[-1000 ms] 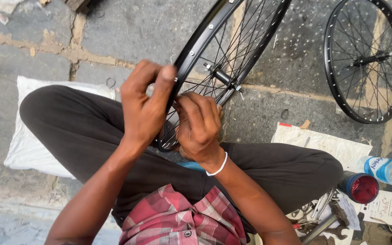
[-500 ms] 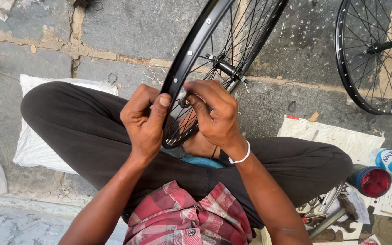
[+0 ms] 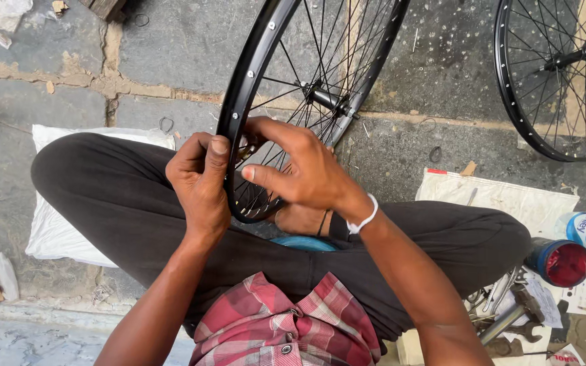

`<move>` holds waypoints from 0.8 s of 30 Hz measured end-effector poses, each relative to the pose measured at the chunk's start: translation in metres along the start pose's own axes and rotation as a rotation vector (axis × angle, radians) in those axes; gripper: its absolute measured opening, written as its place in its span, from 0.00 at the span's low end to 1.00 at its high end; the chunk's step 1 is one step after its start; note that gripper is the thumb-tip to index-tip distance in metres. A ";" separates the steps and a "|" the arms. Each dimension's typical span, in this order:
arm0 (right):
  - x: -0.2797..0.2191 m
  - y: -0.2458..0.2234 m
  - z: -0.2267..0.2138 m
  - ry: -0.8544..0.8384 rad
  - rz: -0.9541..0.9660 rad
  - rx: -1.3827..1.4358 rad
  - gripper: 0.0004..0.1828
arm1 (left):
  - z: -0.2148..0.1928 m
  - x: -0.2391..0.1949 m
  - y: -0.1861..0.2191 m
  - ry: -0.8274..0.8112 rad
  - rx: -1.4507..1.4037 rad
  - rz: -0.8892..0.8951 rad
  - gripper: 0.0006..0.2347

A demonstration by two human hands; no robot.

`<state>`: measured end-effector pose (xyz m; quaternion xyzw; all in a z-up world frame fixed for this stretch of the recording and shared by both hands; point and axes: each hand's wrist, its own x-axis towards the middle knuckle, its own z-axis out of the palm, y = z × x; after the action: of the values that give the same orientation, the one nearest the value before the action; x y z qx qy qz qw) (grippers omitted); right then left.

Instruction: The person sits on the ground and uses a small tool to tighten the nipples on the spokes of a bicycle wheel. They rotate the wheel to access different spokes and continue the tightening process.

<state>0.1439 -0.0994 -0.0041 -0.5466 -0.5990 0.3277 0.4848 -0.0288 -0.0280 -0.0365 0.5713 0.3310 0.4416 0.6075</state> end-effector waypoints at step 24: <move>-0.015 0.000 0.053 0.606 -0.172 -0.547 0.14 | 0.012 0.002 0.017 -0.078 -0.013 -0.046 0.13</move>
<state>0.0930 -0.1070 -0.0241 -0.6750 -0.5377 -0.0606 0.5016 -0.0199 -0.0320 -0.0181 0.5766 0.3173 0.4068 0.6336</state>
